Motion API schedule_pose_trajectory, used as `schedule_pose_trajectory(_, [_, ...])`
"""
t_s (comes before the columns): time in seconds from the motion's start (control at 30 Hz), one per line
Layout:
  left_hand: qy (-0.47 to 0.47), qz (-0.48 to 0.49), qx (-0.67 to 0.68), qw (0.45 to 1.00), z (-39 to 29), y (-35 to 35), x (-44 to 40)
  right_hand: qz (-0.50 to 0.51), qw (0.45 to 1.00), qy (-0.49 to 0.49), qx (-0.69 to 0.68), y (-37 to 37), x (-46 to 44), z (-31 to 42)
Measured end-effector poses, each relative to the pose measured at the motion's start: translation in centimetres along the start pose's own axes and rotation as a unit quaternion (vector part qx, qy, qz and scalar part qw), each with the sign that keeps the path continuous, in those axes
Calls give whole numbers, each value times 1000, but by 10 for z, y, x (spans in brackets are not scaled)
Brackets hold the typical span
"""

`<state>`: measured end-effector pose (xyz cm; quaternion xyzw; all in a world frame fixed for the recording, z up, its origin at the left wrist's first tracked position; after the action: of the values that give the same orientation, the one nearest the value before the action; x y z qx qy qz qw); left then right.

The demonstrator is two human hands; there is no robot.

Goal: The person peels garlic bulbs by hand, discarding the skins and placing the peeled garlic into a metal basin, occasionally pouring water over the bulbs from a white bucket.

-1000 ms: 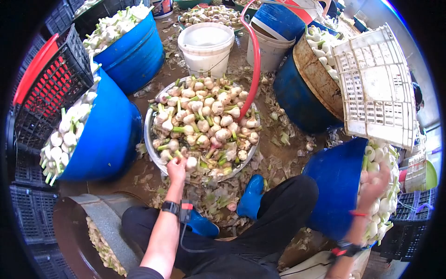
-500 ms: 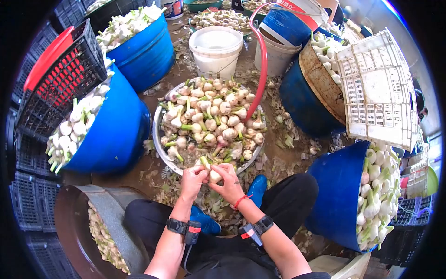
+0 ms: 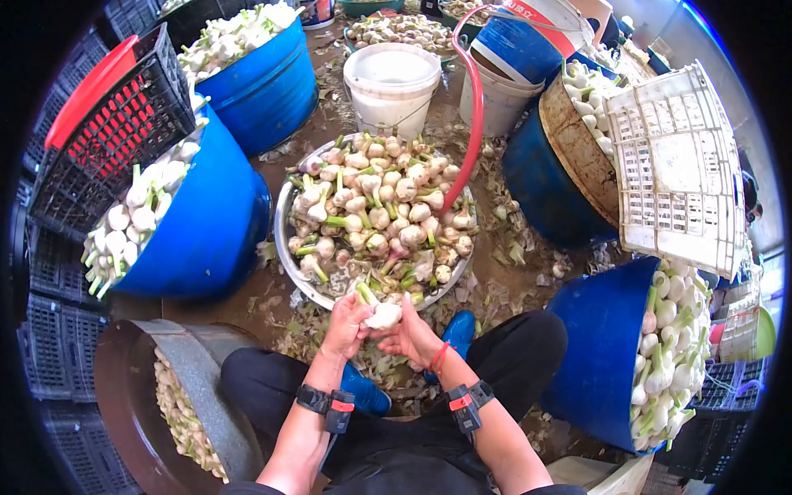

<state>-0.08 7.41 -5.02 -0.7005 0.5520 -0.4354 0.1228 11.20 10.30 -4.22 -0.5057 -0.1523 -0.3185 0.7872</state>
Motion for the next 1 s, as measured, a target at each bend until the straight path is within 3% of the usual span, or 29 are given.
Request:
schedule_pose_trajectory(0.03, [4,-32,-71,997,4,3,0,0,1000,2,0,-3,-2,-6])
schedule_pose_trajectory(0.1, [8,-67,-138,988,2,3,4,-167,955,182,162,12,2,-6])
schedule_pose_trajectory(0.17, [95,89,81,988,4,-9,11,-122,967,170,147,23,-1,-7])
schedule_pose_trajectory(0.27, [39,40,155,986,7,14,-2,-23,957,250,144,1,3,10])
schedule_pose_trajectory(0.33, [15,43,157,987,5,7,0,-2,969,229,90,-5,5,12])
schedule_pose_trajectory(0.4, [-43,-105,7,993,-4,-15,9,17,977,209,34,-3,1,8])
schedule_pose_trajectory(0.47, [-85,-106,-68,988,-2,-10,3,-87,954,262,114,16,-8,8])
schedule_pose_trajectory(0.53, [-165,-138,-284,934,4,9,-5,-79,953,273,104,20,-7,9])
schedule_pose_trajectory(0.57, [-167,-141,-283,934,7,11,-6,-70,950,290,96,16,-7,16])
schedule_pose_trajectory(0.63, [-139,-150,-535,820,22,7,-1,-65,946,306,90,9,-4,25])
schedule_pose_trajectory(0.67, [-52,-119,-552,824,33,10,2,-48,944,326,32,12,-5,33])
schedule_pose_trajectory(0.7, [-53,-119,-552,823,35,11,5,-32,938,345,-28,14,-6,39])
schedule_pose_trajectory(0.77, [-15,57,-430,901,47,-2,16,-89,940,326,-52,25,-8,41])
schedule_pose_trajectory(0.8, [-120,41,-387,913,34,-11,13,-125,934,330,-48,30,-12,35])
schedule_pose_trajectory(0.83, [-120,38,-384,915,30,-17,9,-160,928,333,-43,34,-17,29])
schedule_pose_trajectory(0.87, [-69,-2,-191,979,14,-27,11,-159,930,329,-40,35,-18,22])
schedule_pose_trajectory(0.9, [-17,-40,10,999,7,-28,12,-172,938,295,-56,36,-22,13])
schedule_pose_trajectory(0.93, [-43,-37,-88,994,9,-20,7,-184,945,261,-72,37,-27,8])
schedule_pose_trajectory(0.97, [-47,-41,-88,994,13,-7,3,-180,946,259,-71,39,-33,7])
schedule_pose_trajectory(1.0, [-10,-33,-136,990,20,6,2,-240,926,292,-8,47,-33,11])
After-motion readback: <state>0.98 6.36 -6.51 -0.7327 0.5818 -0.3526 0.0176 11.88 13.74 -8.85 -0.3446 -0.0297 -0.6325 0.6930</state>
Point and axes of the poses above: each hand's wrist, its own x-axis away from the middle knuckle, its own y-axis out of the back of the hand, z = x × y, the point moved 5 cm from there along -x, towards the middle knuckle, and after that the axes turned 7 degrees about y, right-handed, at the moved point
